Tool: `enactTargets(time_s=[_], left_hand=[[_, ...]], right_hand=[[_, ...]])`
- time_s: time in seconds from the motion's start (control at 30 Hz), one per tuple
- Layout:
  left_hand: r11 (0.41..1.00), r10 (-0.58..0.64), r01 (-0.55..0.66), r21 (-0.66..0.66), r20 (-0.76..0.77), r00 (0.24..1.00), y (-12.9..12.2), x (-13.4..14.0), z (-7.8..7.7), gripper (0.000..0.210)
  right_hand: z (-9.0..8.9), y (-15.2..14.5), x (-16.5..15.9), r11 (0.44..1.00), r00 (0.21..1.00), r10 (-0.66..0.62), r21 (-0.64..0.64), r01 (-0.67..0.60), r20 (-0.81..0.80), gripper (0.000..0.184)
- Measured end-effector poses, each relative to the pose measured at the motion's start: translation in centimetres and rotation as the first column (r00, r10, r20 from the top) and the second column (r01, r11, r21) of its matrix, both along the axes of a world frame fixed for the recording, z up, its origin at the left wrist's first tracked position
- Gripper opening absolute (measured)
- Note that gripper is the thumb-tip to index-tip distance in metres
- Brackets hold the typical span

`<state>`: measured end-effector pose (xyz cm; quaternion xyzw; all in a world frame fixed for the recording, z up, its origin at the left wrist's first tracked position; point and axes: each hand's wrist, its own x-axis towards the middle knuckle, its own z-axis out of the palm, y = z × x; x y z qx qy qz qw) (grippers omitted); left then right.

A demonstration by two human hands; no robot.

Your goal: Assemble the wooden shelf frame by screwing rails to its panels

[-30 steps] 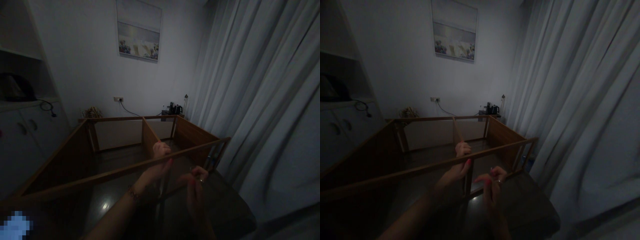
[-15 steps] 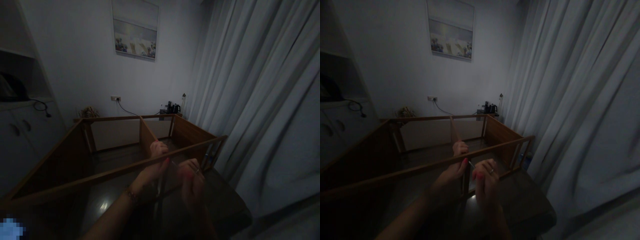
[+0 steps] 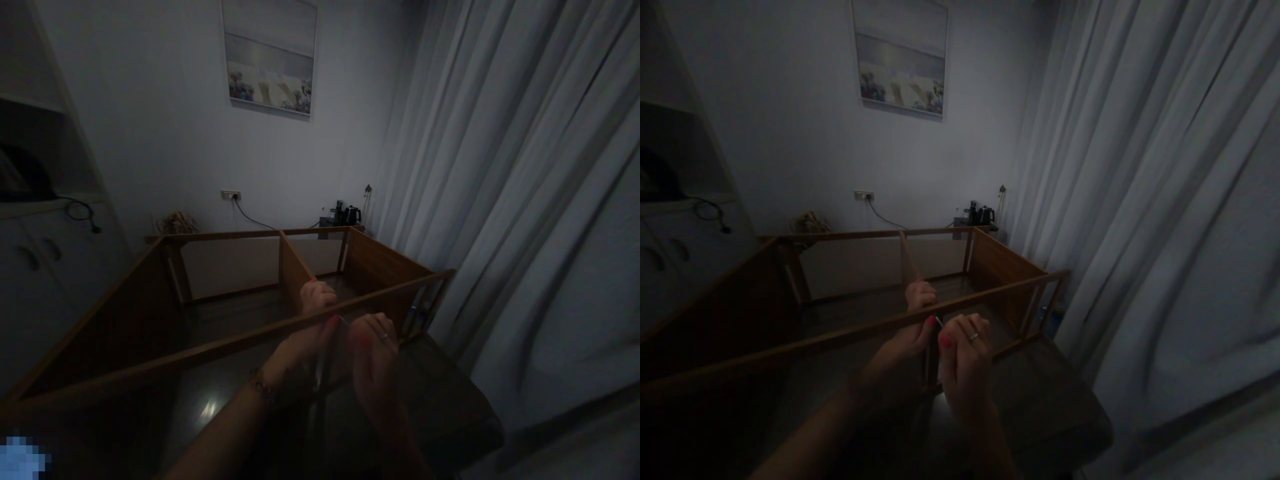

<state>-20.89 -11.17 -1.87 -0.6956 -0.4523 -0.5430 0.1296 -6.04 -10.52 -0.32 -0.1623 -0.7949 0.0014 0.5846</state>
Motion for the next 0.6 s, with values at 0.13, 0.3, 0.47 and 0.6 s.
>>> enactTargets(time_s=[0.13, 0.3, 0.47, 0.6], left_hand=[[1.0, 0.02, -0.02, 0.007, -0.011, 1.0, 0.1, 0.0, 0.1, 0.021], [1.0, 0.005, -0.005, 0.021, -0.001, 1.0, 0.2, 0.1, 0.1, 0.029], [0.999, -0.027, 0.027, 0.018, 0.01, 1.0, 1.0, 0.0, -0.5, 0.032], [0.999, -0.033, 0.034, -0.02, 0.026, 0.999, 1.2, 0.0, -0.5, 0.032]], right_hand=[[-0.1, 0.1, -0.1, 1.0, 0.999, -0.003, -0.026, 0.005, 0.043, 0.034], [-0.3, 0.1, 0.2, 0.98, 0.987, 0.15, -0.14, -0.142, 0.053, 0.035], [-0.2, 0.3, 1.3, 0.938, 0.957, 0.274, -0.243, -0.246, 0.09, 0.03], [-0.3, 0.7, 2.0, 0.848, 0.888, 0.45, -0.357, -0.391, 0.097, 0.027]])
